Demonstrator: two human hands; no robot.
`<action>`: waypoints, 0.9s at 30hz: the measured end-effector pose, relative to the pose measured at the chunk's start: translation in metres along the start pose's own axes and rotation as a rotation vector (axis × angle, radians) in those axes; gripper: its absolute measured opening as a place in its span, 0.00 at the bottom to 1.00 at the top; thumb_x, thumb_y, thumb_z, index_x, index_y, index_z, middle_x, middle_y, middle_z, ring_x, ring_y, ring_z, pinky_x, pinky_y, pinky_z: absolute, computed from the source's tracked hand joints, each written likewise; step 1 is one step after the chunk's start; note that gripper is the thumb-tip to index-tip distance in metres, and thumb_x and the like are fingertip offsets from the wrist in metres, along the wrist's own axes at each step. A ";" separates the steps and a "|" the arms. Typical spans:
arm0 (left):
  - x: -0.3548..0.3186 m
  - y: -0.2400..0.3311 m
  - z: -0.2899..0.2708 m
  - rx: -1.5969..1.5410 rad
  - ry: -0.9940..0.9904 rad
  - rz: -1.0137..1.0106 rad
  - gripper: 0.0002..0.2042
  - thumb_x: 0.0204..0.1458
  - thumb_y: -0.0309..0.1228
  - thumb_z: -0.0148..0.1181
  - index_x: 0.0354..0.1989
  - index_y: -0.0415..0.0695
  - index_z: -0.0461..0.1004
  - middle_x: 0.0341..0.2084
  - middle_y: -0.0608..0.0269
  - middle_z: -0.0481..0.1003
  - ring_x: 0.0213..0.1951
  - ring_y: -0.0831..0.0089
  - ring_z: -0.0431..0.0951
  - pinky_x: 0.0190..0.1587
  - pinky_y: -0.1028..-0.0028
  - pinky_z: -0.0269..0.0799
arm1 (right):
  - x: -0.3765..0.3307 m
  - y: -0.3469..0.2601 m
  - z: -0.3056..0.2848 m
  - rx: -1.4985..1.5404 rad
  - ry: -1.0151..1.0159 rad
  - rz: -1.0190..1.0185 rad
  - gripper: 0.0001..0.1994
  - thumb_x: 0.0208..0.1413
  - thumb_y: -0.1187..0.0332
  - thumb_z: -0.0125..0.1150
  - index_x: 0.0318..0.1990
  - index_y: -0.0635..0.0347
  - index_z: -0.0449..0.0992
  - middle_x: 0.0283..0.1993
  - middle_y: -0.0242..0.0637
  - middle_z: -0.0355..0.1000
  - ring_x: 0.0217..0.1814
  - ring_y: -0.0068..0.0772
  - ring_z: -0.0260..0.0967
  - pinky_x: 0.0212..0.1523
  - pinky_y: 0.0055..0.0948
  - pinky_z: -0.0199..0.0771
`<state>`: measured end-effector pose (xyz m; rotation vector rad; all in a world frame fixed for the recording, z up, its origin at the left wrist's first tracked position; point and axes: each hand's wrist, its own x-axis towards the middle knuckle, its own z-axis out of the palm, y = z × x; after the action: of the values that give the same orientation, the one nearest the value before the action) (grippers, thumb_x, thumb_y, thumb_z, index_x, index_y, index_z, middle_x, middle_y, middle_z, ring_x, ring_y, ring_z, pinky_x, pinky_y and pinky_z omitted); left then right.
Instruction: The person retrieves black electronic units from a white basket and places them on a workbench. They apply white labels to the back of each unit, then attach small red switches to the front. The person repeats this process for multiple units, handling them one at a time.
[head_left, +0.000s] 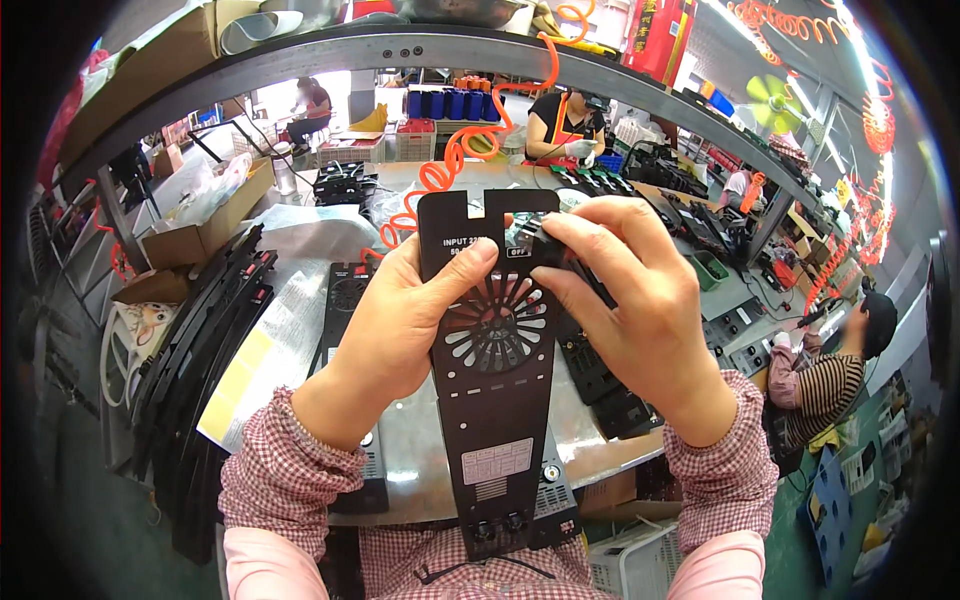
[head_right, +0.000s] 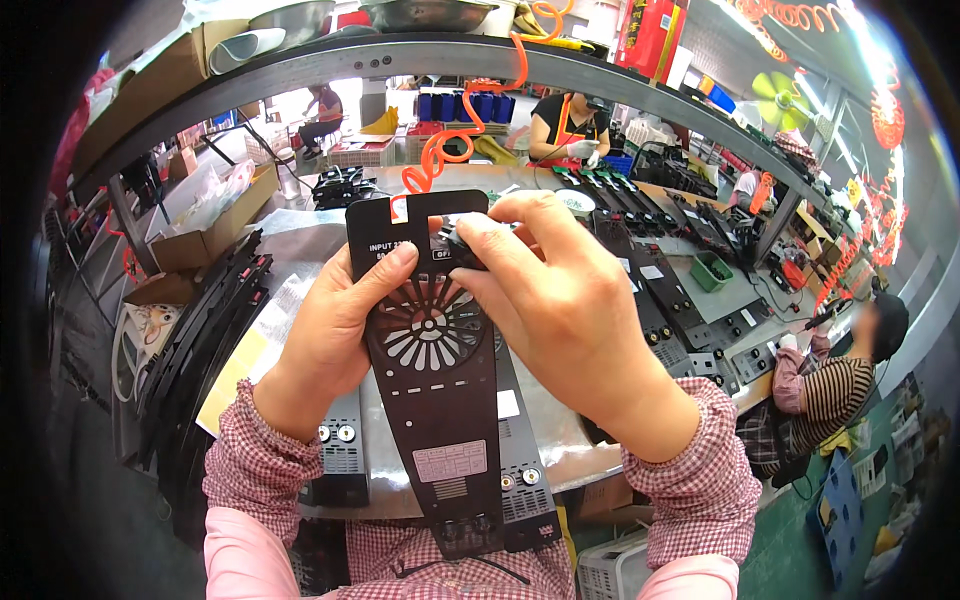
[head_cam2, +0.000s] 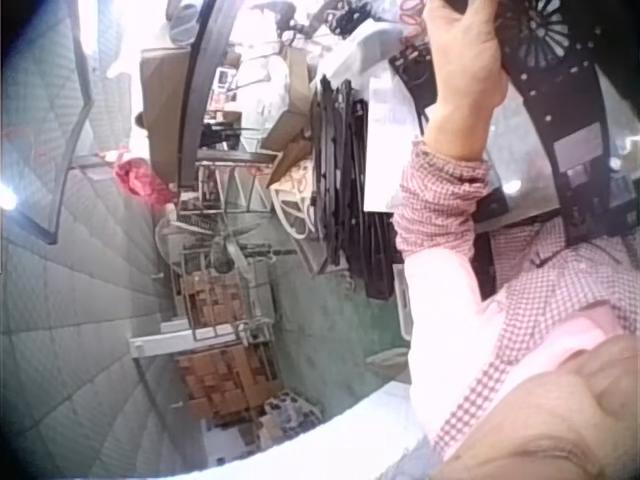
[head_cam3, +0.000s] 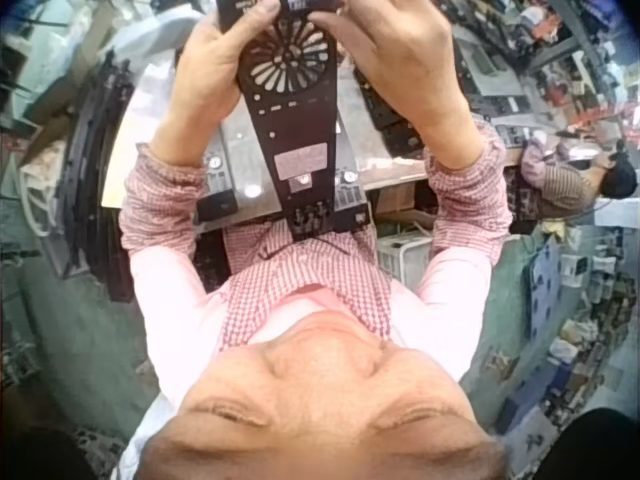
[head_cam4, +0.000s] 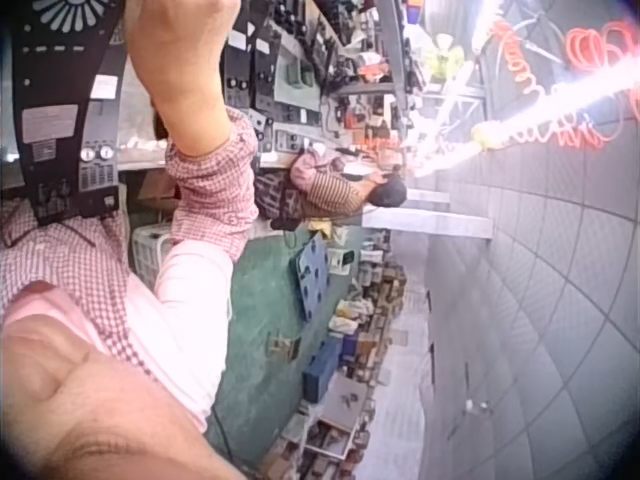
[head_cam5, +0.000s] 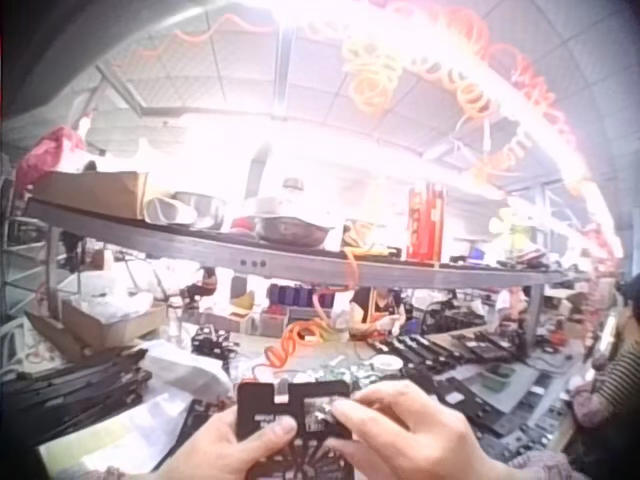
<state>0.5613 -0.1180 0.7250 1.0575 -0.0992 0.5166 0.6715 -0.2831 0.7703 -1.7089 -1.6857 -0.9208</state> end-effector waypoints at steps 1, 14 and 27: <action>-0.001 0.000 0.001 -0.003 -0.003 0.004 0.12 0.62 0.30 0.59 0.52 0.40 0.73 0.39 0.63 0.80 0.36 0.78 0.81 0.39 0.76 0.80 | 0.001 0.000 0.000 0.027 0.001 0.004 0.21 0.45 0.76 0.72 0.50 0.63 0.78 0.47 0.43 0.70 0.44 0.37 0.74 0.43 0.31 0.79; -0.009 0.000 0.005 -0.004 0.015 0.002 0.12 0.59 0.31 0.64 0.48 0.40 0.76 0.36 0.65 0.80 0.34 0.80 0.80 0.37 0.78 0.77 | 0.006 -0.003 -0.006 -0.089 -0.041 -0.207 0.24 0.41 0.77 0.73 0.50 0.64 0.76 0.46 0.42 0.71 0.43 0.39 0.74 0.42 0.32 0.80; -0.011 0.005 0.005 0.079 0.056 -0.008 0.12 0.57 0.33 0.67 0.45 0.41 0.79 0.32 0.67 0.80 0.31 0.82 0.79 0.35 0.80 0.75 | 0.013 -0.002 -0.012 -0.078 0.016 -0.270 0.22 0.43 0.79 0.70 0.50 0.62 0.77 0.43 0.42 0.71 0.42 0.45 0.73 0.42 0.37 0.77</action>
<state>0.5497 -0.1246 0.7282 1.1194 -0.0259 0.5463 0.6683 -0.2846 0.7876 -1.5406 -1.9249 -1.1324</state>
